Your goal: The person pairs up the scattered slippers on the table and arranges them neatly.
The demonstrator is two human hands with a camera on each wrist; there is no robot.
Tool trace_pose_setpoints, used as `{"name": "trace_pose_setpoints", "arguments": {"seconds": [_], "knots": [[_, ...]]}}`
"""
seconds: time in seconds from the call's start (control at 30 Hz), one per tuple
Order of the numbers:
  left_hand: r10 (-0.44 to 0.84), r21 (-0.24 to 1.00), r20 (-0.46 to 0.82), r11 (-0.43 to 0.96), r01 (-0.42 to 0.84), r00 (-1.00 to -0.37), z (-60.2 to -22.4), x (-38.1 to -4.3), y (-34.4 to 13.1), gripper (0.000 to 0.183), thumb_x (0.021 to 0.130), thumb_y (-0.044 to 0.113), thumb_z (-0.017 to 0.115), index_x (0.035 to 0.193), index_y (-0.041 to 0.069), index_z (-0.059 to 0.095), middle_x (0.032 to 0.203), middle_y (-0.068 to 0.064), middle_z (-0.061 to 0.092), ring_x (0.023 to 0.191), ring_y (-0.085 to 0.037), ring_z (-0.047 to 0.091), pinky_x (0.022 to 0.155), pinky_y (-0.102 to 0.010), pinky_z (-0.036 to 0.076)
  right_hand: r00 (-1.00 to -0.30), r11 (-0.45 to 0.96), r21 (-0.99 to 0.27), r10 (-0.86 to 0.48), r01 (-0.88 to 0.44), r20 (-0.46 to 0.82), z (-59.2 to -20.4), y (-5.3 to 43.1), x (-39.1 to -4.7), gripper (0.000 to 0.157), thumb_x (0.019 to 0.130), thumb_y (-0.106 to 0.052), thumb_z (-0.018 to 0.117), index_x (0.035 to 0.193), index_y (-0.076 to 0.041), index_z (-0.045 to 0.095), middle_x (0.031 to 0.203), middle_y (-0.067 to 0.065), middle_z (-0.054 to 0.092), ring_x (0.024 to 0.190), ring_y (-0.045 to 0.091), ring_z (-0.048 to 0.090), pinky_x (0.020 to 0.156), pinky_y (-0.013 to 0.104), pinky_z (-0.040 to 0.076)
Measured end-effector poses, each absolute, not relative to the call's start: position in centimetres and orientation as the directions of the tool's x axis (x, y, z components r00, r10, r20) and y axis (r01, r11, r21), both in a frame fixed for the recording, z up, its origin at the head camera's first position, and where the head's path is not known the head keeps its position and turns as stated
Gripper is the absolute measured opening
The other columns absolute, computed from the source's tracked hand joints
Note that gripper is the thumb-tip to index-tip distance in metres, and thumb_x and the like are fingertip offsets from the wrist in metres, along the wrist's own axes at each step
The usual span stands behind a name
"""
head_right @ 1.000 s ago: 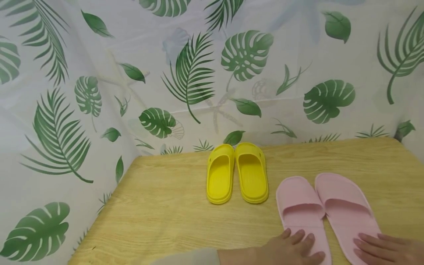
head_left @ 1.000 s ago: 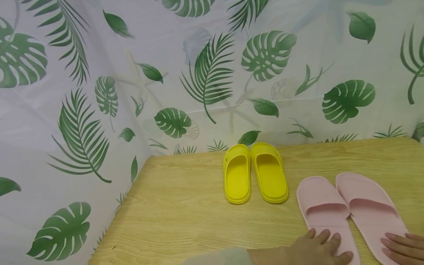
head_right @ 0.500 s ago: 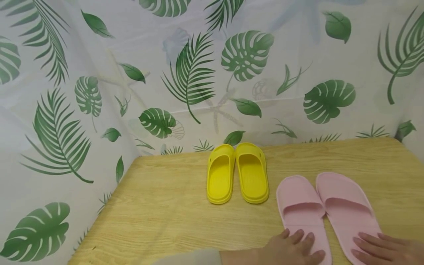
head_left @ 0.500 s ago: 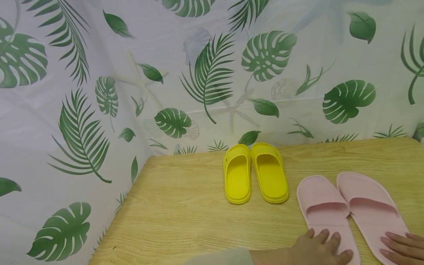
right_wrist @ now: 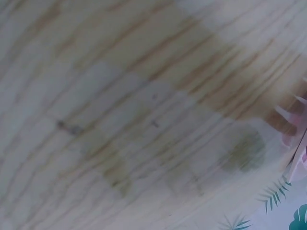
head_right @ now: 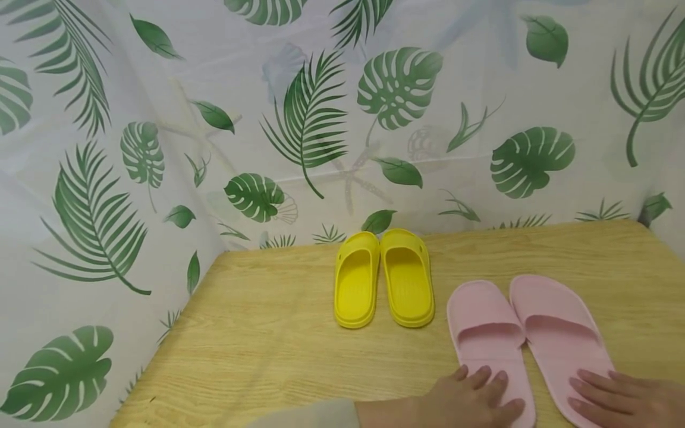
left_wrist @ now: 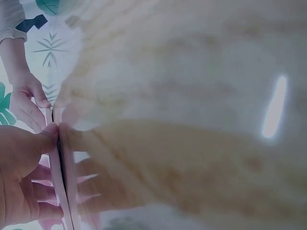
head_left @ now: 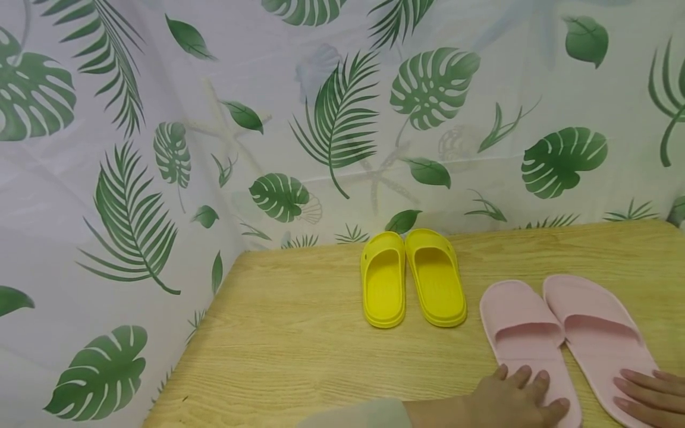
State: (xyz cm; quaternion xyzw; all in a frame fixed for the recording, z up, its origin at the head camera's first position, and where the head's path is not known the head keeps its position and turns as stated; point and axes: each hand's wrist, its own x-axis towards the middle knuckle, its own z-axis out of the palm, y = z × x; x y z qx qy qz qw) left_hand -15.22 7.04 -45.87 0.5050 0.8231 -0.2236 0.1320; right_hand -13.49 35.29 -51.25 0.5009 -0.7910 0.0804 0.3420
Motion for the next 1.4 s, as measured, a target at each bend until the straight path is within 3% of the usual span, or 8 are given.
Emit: {"name": "trace_pose_setpoints", "arguments": {"seconds": [0.53,0.77,1.2,1.4], "knots": [[0.781,-0.227,-0.419,0.404,0.886,-0.463,-45.6,-15.4,7.0,0.063,0.095,0.063,0.024,0.151,0.041,0.004,0.158,0.004,0.011,0.141,-0.012,0.015,0.111,-0.03,0.024,-0.292,0.471,0.192,-0.767,-0.861,0.572,-50.5,35.6,-14.0,0.053,0.096,-0.052,0.041,0.145,-0.035,0.033,0.153,-0.017,0.025,0.141,-0.001,0.018,0.115,0.02,0.003],[0.78,-0.219,-0.429,0.399,0.89,-0.455,-45.4,-15.5,7.1,0.061,0.096,0.06,0.024,0.151,0.041,0.005,0.157,0.005,0.012,0.14,-0.011,0.016,0.11,-0.029,0.025,-0.335,0.499,0.204,-0.782,-0.842,0.526,-51.1,35.8,-14.4,0.061,0.093,-0.057,0.043,0.147,-0.04,0.023,0.155,-0.023,0.013,0.141,-0.005,0.008,0.112,0.016,-0.004],[0.782,-0.217,-0.413,0.413,0.885,-0.466,-45.7,-15.6,7.0,0.06,0.097,0.06,0.024,0.15,0.042,0.005,0.158,0.005,0.011,0.141,-0.012,0.016,0.111,-0.03,0.024,-0.306,0.469,0.221,-0.8,-0.855,0.516,-51.1,36.1,-14.8,0.058,0.096,-0.054,0.04,0.148,-0.036,0.023,0.156,-0.018,0.014,0.143,-0.002,0.009,0.113,0.019,-0.004],[0.789,-0.235,-0.389,0.414,0.88,-0.475,-45.8,-15.8,7.1,0.057,0.098,0.058,0.024,0.15,0.042,0.008,0.158,0.004,0.013,0.142,-0.013,0.018,0.11,-0.031,0.027,-0.317,0.47,0.179,-0.786,-0.864,0.531,-51.2,36.2,-15.0,0.06,0.093,-0.056,0.045,0.146,-0.036,0.028,0.155,-0.019,0.017,0.142,-0.003,0.012,0.113,0.018,-0.004]]}}
